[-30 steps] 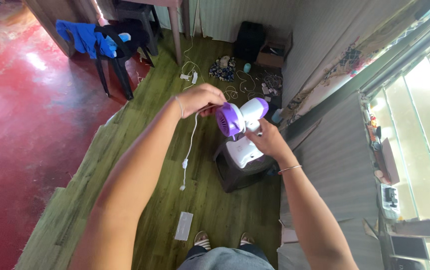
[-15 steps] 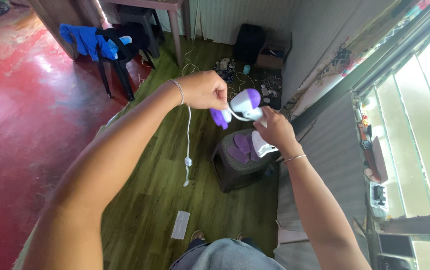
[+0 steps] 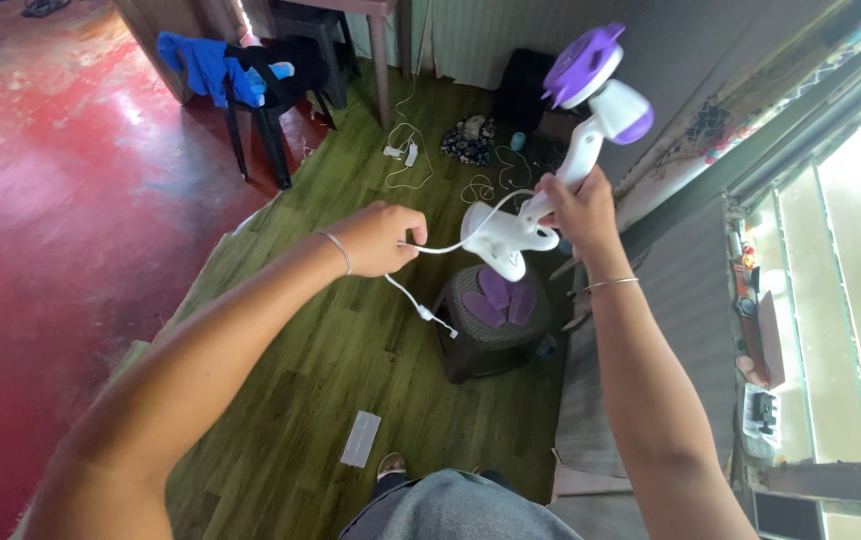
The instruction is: The person assembles a small purple and white electric fan by attaching four purple fan blades to the central hub. They handle each blade individually, aligning and securing them in place, then adjust the assembled fan head.
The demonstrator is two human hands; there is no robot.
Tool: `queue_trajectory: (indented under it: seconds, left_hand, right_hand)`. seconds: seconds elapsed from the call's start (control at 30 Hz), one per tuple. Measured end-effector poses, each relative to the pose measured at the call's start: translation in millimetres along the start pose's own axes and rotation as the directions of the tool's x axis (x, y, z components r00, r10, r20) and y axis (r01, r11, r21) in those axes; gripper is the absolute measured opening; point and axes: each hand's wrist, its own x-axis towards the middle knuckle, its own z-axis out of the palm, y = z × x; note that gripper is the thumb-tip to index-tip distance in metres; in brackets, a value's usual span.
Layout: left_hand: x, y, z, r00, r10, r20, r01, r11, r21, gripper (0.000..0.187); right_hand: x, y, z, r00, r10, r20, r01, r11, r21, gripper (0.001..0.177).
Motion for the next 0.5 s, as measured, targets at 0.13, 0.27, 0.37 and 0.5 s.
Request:
queue_trajectory:
  seconds: [0.13,0.27,0.37,0.5]
  left_hand:
    - [-4,-21,22,0.989,-0.149,0.016,0.150,0.985,-0.091,0.028]
    - [7,-40,34,0.980,-0.198,0.022,0.198,0.951,-0.238,0.038]
    - [13,-47,39,0.973,-0.231,0.024,0.228,0.931,-0.285,0.042]
    - [16,-52,32,0.966,-0.250,0.061,0.254,0.892,-0.373,0.087]
  right_hand:
    - [3,-24,6,0.999,-0.027,0.017,0.026,0.997,0.066,0.026]
    - [5,-49,22,0.998,-0.036,0.048,0.032,0.996,0.084,0.027]
    - [7,-61,33,0.993,-0.082,0.085,0.077,0.995,0.055,0.029]
    - [10,-62,43,0.977,-0.149,0.151,0.160,0.985,-0.061,0.031]
